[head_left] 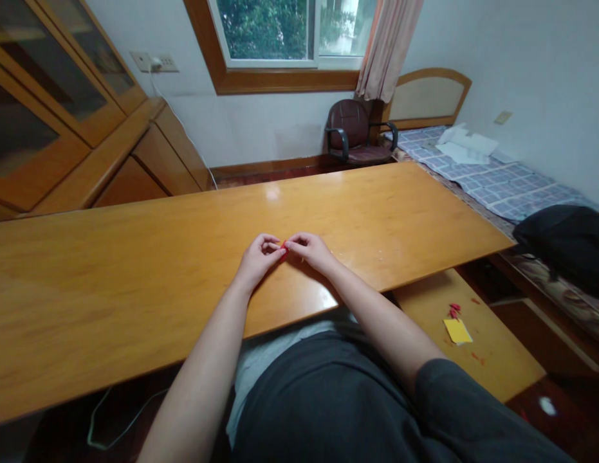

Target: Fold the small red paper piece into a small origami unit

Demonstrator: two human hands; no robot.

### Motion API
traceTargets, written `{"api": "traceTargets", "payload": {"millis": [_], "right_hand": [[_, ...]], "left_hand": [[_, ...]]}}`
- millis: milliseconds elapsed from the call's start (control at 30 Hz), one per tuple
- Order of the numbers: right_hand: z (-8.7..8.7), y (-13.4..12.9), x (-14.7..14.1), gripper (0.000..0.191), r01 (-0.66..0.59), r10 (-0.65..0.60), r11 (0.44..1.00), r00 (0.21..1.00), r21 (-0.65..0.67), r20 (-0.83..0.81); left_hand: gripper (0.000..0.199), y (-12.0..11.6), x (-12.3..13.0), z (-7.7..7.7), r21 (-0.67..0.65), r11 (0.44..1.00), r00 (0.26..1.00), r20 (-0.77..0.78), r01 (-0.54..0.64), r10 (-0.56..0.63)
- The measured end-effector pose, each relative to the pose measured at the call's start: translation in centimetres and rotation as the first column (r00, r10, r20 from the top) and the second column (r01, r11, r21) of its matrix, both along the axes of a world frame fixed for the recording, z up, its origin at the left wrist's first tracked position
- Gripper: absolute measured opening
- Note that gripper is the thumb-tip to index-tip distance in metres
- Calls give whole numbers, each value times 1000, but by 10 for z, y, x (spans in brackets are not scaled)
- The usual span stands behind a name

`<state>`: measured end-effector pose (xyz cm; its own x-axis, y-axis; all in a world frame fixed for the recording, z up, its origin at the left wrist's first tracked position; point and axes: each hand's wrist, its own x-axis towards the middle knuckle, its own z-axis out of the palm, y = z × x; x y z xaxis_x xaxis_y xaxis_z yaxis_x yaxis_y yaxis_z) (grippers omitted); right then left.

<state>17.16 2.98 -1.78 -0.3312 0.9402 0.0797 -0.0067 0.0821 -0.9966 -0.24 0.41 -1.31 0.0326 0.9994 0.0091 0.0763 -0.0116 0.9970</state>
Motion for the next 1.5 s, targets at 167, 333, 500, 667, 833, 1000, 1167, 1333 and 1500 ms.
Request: {"api": "traceTargets", "payload": {"millis": [167, 333, 500, 667, 833, 1000, 1167, 1333, 1500], "right_hand": [[0, 1, -1, 26, 4, -4, 1000, 1000, 12, -22], [0, 1, -1, 27, 11, -10, 999, 1000, 45, -8], [0, 1, 1, 25, 14, -20, 993, 999, 119, 47], [5, -1, 1, 25, 19, -32, 988, 996, 152, 79], [6, -1, 0, 24, 18, -33, 984, 996, 178, 83], [1, 1, 0, 26, 58, -62, 987, 998, 151, 26], [0, 1, 1, 30, 50, -63, 988, 994, 145, 85], [1, 0, 0, 26, -19, -26, 971, 983, 239, 182], [-1, 1, -2, 26, 21, -45, 983, 990, 181, 133]], "left_hand": [[43, -1, 0, 2, -3, 1000, 1000, 23, 4, -4], [37, 0, -1, 1, 11, 1000, 999, 22, 27, -28], [28, -1, -5, -2, 25, 997, 996, -45, 76, -75], [24, 0, -8, -2, 79, 995, 989, -141, 53, -41], [21, 1, -8, 2, 159, 986, 975, -221, 45, -9], [23, 1, -8, 2, 118, 993, 988, -150, -11, 29], [23, 4, -11, -2, 114, 989, 994, -44, -96, 101], [22, 3, -9, 1, 85, 992, 995, 37, -98, 95], [21, 1, -7, 6, 62, 996, 997, 46, -67, 64]]}}
